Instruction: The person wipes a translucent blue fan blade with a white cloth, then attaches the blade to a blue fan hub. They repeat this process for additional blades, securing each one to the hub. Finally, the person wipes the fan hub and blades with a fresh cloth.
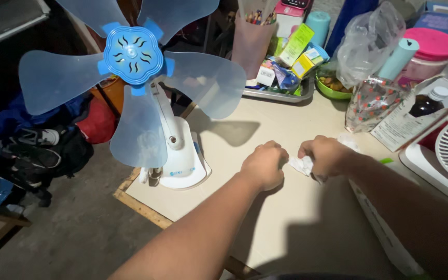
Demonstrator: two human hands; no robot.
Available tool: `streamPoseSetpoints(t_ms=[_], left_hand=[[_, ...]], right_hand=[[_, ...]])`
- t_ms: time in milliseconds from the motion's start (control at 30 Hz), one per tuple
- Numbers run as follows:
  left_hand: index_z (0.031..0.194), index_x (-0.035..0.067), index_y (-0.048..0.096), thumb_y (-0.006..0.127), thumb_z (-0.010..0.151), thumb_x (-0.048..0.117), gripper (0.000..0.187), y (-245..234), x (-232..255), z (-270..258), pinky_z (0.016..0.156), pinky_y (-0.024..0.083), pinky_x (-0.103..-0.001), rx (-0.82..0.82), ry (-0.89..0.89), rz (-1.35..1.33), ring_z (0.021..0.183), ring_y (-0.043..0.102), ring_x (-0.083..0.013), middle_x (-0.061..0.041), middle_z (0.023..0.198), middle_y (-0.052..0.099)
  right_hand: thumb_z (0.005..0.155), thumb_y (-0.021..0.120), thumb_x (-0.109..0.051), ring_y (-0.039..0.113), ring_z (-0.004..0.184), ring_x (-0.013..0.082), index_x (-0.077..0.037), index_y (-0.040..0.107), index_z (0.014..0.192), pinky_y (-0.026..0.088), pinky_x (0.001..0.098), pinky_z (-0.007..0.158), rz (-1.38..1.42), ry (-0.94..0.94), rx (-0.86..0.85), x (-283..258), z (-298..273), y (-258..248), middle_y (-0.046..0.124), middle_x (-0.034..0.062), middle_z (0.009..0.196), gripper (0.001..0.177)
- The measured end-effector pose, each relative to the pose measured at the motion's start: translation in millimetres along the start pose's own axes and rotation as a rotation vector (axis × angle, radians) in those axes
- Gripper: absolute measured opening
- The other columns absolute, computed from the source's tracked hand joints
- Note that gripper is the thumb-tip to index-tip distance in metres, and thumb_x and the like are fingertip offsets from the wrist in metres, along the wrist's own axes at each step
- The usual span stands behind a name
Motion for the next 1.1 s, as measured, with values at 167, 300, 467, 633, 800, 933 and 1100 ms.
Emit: streamPoseSetpoints(t_ms=[167,300,467,633,800,933,1100], left_hand=[[0.118,0.01,0.072,0.073,0.075,0.008,0.043,-4.3,-17.3,0.2,0.102,0.051,-0.036,0.085,-0.082,-0.334,0.116,0.067,-0.0278,-0.013,0.125,0.069],[0.128,0.012,0.059,0.072,0.074,0.004,0.056,-9.7,-27.7,10.2,0.086,0.055,-0.032,0.021,-0.126,-1.166,0.105,0.071,-0.0197,-0.007,0.117,0.074],[0.116,0.006,0.069,0.072,0.089,0.017,0.029,-22.1,-38.6,14.4,0.063,0.051,-0.029,0.142,-0.219,-1.213,0.079,0.065,-0.0126,-0.006,0.096,0.073],[0.104,0.005,0.068,0.067,0.101,0.032,0.027,-36.4,-42.7,8.8,0.058,0.047,-0.028,0.168,-0.234,-1.172,0.071,0.058,-0.0097,-0.002,0.087,0.068],[0.108,0.015,0.07,0.056,0.1,0.04,0.03,-53.9,-28.1,2.4,0.056,0.046,-0.027,0.142,-0.267,-1.215,0.071,0.06,-0.0089,0.0,0.088,0.068],[0.107,0.012,0.068,0.058,0.1,0.04,0.032,-66.2,-15.0,5.9,0.054,0.048,-0.025,0.121,-0.24,-1.241,0.076,0.067,-0.0109,0.002,0.091,0.069],[0.106,-0.002,0.067,0.069,0.097,0.027,0.03,-67.2,-16.1,8.5,0.054,0.053,-0.026,0.248,-0.254,-1.263,0.073,0.067,-0.014,-0.007,0.089,0.07]], right_hand=[[0.069,0.081,-0.011,0.073,0.082,0.0221,-0.005,0.078,0.099,0.058,0.035,0.075,0.296,-0.087,-0.069,-4.3,0.9,-13.8,0.078,0.0097,0.087,0.03],[0.078,0.078,-0.01,0.068,0.078,0.0098,0.0,0.075,0.104,0.054,0.0275,0.069,0.775,-0.239,-0.25,-26.1,-0.3,-44.4,0.076,0.0023,0.087,0.028],[0.088,0.073,-0.018,0.059,0.068,0.0077,-0.008,0.072,0.103,0.044,0.0245,0.06,1.019,-0.088,-0.132,-60.7,-0.9,-65.4,0.07,-0.0016,0.082,0.017],[0.093,0.075,-0.021,0.061,0.069,0.0106,-0.008,0.065,0.095,0.046,0.0267,0.06,1.156,-0.031,0.053,-71.1,-9.9,-74.9,0.065,-0.0005,0.08,0.017],[0.094,0.07,-0.019,0.064,0.071,0.0168,-0.008,0.068,0.095,0.052,0.0289,0.067,1.287,0.021,0.183,-73.0,-19.6,-87.7,0.071,0.0088,0.084,0.011],[0.097,0.066,-0.017,0.066,0.076,0.0131,-0.008,0.066,0.1,0.057,0.0275,0.068,1.539,-0.138,0.251,-78.9,-29.0,-102.8,0.07,0.0042,0.09,0.009],[0.096,0.061,-0.017,0.071,0.081,0.0162,-0.01,0.063,0.104,0.061,0.0309,0.068,1.674,-0.146,0.246,-82.0,-31.5,-102.5,0.07,0.0048,0.094,0.011]])
Point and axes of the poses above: each hand's wrist, its own z-axis towards the middle knuckle, its own y-axis out of the palm, x = y × z, the point moved 3 cm from there along z, towards the middle knuckle
